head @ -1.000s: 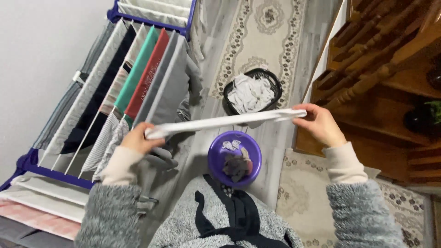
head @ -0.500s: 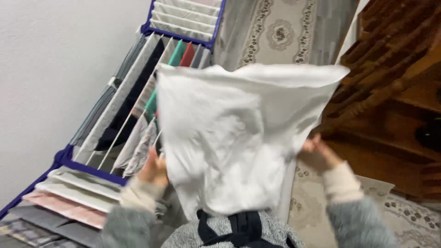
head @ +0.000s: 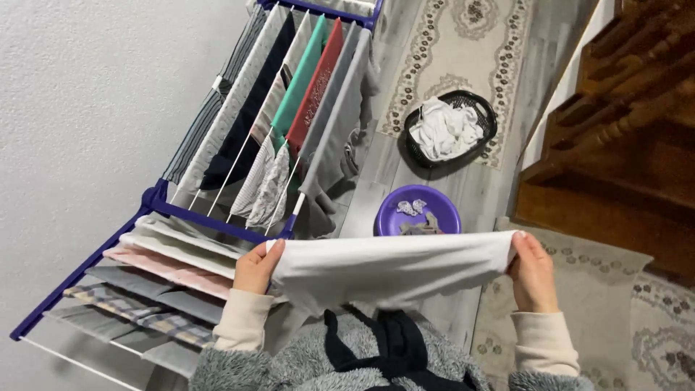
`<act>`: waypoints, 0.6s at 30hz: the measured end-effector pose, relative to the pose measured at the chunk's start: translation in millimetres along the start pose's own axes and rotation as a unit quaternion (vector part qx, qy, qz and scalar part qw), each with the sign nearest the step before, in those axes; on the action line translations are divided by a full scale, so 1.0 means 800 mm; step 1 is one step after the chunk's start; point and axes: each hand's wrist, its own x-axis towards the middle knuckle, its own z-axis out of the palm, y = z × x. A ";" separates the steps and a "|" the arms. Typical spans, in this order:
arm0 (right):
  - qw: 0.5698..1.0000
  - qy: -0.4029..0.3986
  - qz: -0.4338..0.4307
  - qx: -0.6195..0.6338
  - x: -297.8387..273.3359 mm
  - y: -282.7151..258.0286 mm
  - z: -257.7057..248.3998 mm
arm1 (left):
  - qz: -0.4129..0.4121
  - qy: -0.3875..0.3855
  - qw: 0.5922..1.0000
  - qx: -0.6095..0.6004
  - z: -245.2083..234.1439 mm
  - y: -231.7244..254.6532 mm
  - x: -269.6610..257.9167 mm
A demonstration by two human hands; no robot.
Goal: The person takes small garments from a purple basin, unfolds them, and hangs them on a multi-tiered indoor drying rack. The garments include patterned and striped items. The person repeats this process for several pieces, placing each on the rack's bars.
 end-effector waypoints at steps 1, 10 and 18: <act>1.000 0.005 0.001 0.002 -0.018 -0.001 0.008 | -0.001 -0.004 1.000 0.004 -0.008 -0.022 0.009; 0.885 0.242 -0.302 -0.260 -0.099 -0.076 0.083 | 0.459 0.285 0.815 0.211 0.021 -0.005 -0.003; 0.907 0.244 -0.256 -0.226 -0.049 -0.147 -0.001 | 0.367 0.294 0.876 0.109 0.005 0.065 -0.017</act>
